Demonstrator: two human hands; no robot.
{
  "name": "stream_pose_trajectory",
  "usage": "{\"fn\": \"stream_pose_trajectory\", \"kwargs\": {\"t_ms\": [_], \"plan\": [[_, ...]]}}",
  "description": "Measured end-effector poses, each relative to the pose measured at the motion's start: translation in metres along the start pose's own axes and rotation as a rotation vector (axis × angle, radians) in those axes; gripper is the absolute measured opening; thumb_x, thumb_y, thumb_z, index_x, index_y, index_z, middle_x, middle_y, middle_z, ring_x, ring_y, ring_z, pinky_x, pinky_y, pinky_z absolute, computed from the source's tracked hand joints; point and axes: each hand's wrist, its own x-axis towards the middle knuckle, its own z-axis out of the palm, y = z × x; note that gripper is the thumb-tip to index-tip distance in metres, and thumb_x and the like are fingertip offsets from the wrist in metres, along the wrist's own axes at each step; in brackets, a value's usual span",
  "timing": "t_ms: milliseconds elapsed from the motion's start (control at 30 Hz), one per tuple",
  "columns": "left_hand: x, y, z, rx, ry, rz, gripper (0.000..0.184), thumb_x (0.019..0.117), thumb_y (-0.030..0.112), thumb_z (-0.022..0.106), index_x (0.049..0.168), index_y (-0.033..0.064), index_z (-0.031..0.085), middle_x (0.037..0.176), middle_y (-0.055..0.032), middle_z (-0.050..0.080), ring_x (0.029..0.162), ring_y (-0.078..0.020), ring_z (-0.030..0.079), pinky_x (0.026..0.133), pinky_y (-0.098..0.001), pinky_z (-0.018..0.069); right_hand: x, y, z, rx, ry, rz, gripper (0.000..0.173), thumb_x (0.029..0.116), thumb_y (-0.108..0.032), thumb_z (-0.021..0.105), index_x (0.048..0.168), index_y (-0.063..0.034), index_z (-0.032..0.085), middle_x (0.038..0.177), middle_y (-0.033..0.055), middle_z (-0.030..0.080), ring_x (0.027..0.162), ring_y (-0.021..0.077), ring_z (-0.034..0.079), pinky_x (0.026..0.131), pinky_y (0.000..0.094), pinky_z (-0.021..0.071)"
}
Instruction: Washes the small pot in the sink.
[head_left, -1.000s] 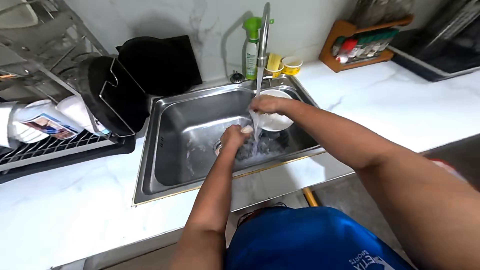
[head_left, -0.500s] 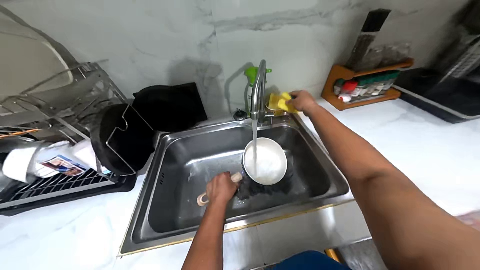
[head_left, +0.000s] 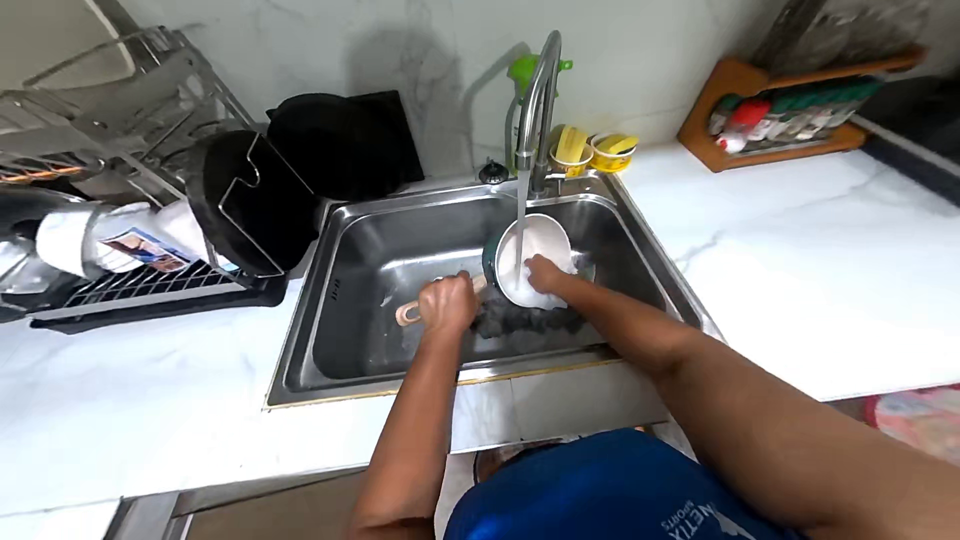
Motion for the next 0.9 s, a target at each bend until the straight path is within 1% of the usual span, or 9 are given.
{"fn": "stream_pose_trajectory", "kwargs": {"t_ms": [67, 133, 200, 267, 333, 467, 600, 767, 900], "plan": [[0.0, -0.003, 0.013, 0.002, 0.138, 0.085, 0.028, 0.0975, 0.031, 0.065, 0.104, 0.005, 0.073, 0.097, -0.0177, 0.075, 0.096, -0.0374, 0.072, 0.088, -0.0576, 0.0521, 0.002, -0.003, 0.013, 0.152, -0.018, -0.164, 0.042, 0.1004, -0.013, 0.061, 0.136, 0.0079, 0.058, 0.13, 0.0319, 0.062, 0.122, 0.0441, 0.061, 0.105, 0.0601, 0.0469], [0.001, -0.006, 0.02, 0.015, 0.282, 0.206, 0.021, 0.098, 0.021, 0.065, 0.101, 0.0018, 0.072, 0.094, -0.0188, 0.074, 0.093, -0.0381, 0.072, 0.086, -0.0564, 0.0527, -0.017, -0.028, -0.004, 0.479, -0.084, -0.187, 0.047, 0.0995, -0.006, 0.061, 0.145, 0.0026, 0.051, 0.13, 0.0243, 0.063, 0.117, 0.0314, 0.063, 0.103, 0.048, 0.0501], [0.008, -0.007, 0.025, 0.053, 0.429, 0.328, 0.013, 0.0969, 0.01, 0.064, 0.097, -0.0005, 0.07, 0.09, -0.02, 0.073, 0.089, -0.0397, 0.072, 0.078, -0.0555, 0.054, -0.038, -0.049, -0.029, 0.989, 0.003, -0.158, 0.03, 0.0957, 0.003, 0.054, 0.125, -0.0009, 0.055, 0.104, 0.009, 0.063, 0.088, 0.0129, 0.063, 0.079, 0.0304, 0.055], [0.013, -0.002, 0.024, 0.071, 0.454, 0.413, 0.012, 0.0986, 0.005, 0.06, 0.101, -0.0014, 0.069, 0.096, -0.0211, 0.073, 0.093, -0.0412, 0.071, 0.08, -0.0559, 0.0535, -0.054, -0.064, -0.05, 1.528, 0.131, -0.072, 0.011, 0.0976, -0.004, 0.05, 0.107, -0.0067, 0.055, 0.088, 0.0036, 0.063, 0.075, 0.012, 0.063, 0.068, 0.0307, 0.0563], [0.018, 0.008, 0.02, 0.077, 0.462, 0.491, 0.014, 0.099, 0.001, 0.057, 0.105, -0.0026, 0.069, 0.1, -0.0228, 0.073, 0.097, -0.0428, 0.07, 0.083, -0.0576, 0.0536, -0.054, -0.064, -0.062, 1.763, 0.29, 0.006, 0.02, 0.1017, -0.016, 0.056, 0.12, -0.0071, 0.054, 0.096, 0.0075, 0.065, 0.083, 0.0181, 0.066, 0.075, 0.0375, 0.0578], [0.023, 0.05, -0.026, 0.058, 0.118, 0.364, 0.021, 0.0998, 0.015, 0.063, 0.114, 0.0028, 0.071, 0.11, -0.0211, 0.072, 0.107, -0.0408, 0.068, 0.089, -0.0588, 0.0521, -0.056, -0.057, -0.07, 1.887, 0.566, 0.153, 0.036, 0.096, -0.003, 0.059, 0.131, -0.0025, 0.048, 0.106, 0.0147, 0.061, 0.088, 0.0231, 0.064, 0.075, 0.0404, 0.0583], [0.057, 0.083, -0.075, -0.123, -0.261, 0.321, 0.032, 0.0964, 0.02, 0.068, 0.113, -0.0071, 0.066, 0.117, -0.0287, 0.066, 0.112, -0.0445, 0.065, 0.092, -0.0647, 0.0518, -0.069, -0.049, -0.072, 2.042, 0.617, 0.136, 0.035, 0.0989, 0.0, 0.055, 0.133, -0.002, 0.046, 0.111, 0.0166, 0.061, 0.094, 0.0249, 0.066, 0.081, 0.0418, 0.0596], [0.073, 0.095, -0.087, -0.605, -0.472, 0.286, 0.028, 0.1036, 0.016, 0.059, 0.124, -0.0034, 0.062, 0.109, -0.0142, 0.066, 0.091, -0.0187, 0.063, 0.086, -0.0372, 0.0542, -0.073, -0.036, -0.063, 2.015, 0.601, 0.129, 0.027, 0.102, -0.008, 0.056, 0.128, -0.0027, 0.05, 0.104, 0.0138, 0.065, 0.087, 0.0221, 0.067, 0.077, 0.0403, 0.0604], [0.045, 0.09, -0.092, -0.16, -0.426, 0.383, 0.034, 0.1013, 0.021, 0.061, 0.119, -0.0078, 0.064, 0.121, -0.0275, 0.065, 0.113, -0.0407, 0.063, 0.096, -0.0616, 0.0493, -0.076, -0.048, -0.059, 2.058, 0.618, 0.163, 0.036, 0.0996, -0.006, 0.061, 0.133, -0.0054, 0.048, 0.112, 0.0133, 0.062, 0.095, 0.0218, 0.065, 0.08, 0.0398, 0.0588]]}}
